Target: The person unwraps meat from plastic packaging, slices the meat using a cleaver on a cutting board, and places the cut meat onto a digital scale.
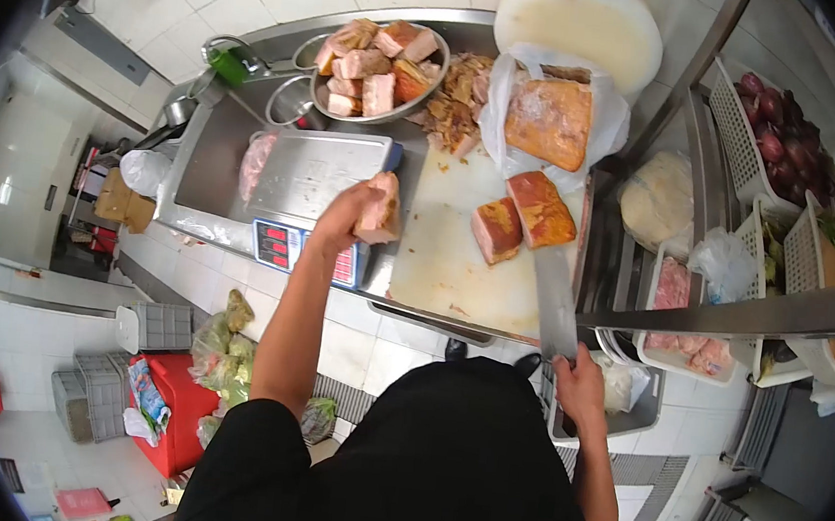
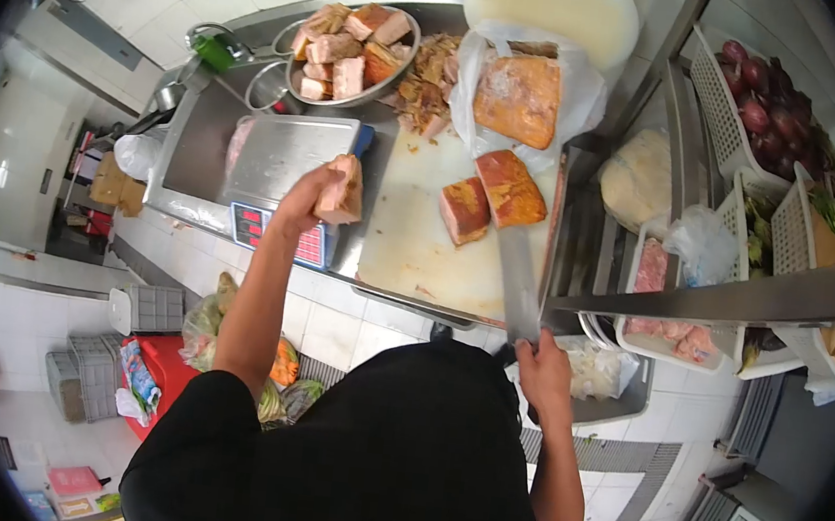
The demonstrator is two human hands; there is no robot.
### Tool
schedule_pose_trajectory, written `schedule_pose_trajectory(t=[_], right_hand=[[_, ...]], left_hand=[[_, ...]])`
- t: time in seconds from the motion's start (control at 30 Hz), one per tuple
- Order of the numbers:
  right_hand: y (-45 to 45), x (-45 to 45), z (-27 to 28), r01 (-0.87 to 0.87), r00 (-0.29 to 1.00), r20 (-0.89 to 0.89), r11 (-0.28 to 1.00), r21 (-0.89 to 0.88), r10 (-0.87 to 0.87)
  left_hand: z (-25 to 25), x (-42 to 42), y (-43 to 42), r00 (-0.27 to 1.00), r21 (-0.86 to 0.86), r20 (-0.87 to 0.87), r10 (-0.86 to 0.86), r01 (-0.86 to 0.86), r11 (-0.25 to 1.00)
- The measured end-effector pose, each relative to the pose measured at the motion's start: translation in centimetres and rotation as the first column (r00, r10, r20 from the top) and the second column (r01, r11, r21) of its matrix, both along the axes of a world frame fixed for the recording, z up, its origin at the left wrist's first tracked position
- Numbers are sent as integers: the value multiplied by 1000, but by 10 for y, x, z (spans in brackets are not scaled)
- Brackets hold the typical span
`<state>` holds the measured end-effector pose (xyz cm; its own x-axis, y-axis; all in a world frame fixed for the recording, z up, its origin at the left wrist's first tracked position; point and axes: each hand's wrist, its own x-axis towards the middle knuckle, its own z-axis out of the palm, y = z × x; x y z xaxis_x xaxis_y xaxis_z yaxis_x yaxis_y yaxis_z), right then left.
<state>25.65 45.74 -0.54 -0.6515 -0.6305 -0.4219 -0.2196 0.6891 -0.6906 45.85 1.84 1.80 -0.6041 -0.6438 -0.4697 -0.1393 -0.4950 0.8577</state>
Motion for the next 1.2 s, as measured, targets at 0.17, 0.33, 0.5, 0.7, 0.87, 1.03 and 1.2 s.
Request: schedule_pose_trajectory(t=[0.17, 0.33, 0.5, 0.7, 0.87, 1.03, 1.2], right_hand=[[-33, 4, 43, -157, 981, -103, 985, 78, 164], [-56, 13, 62, -219, 972, -63, 972, 88, 225], [-77, 28, 47, -318, 929, -183, 947, 43, 321], [-103, 31, 45, -386, 900, -191, 920, 66, 391], [-108, 31, 47, -412, 886, -203, 909, 63, 416], [-114, 33, 56, -438, 869, -211, 894, 93, 448], [-136, 29, 50, -462, 857, -221, 884, 73, 466]], left_hand=[[-54, -31, 77, 986, 333, -155, 60, -5, 943], [-99, -28, 118, 886, -712, 450, 116, 277, 645], [-79, -44, 135, 983, -823, 122, 138, 22, 568], [-81, -44, 131, 976, -798, 210, 55, 139, 586], [-76, -46, 130, 970, -791, 238, 52, 163, 589], [-78, -46, 128, 964, -798, 263, 34, 198, 570], [-80, -45, 126, 962, -830, 273, 21, 225, 510]])
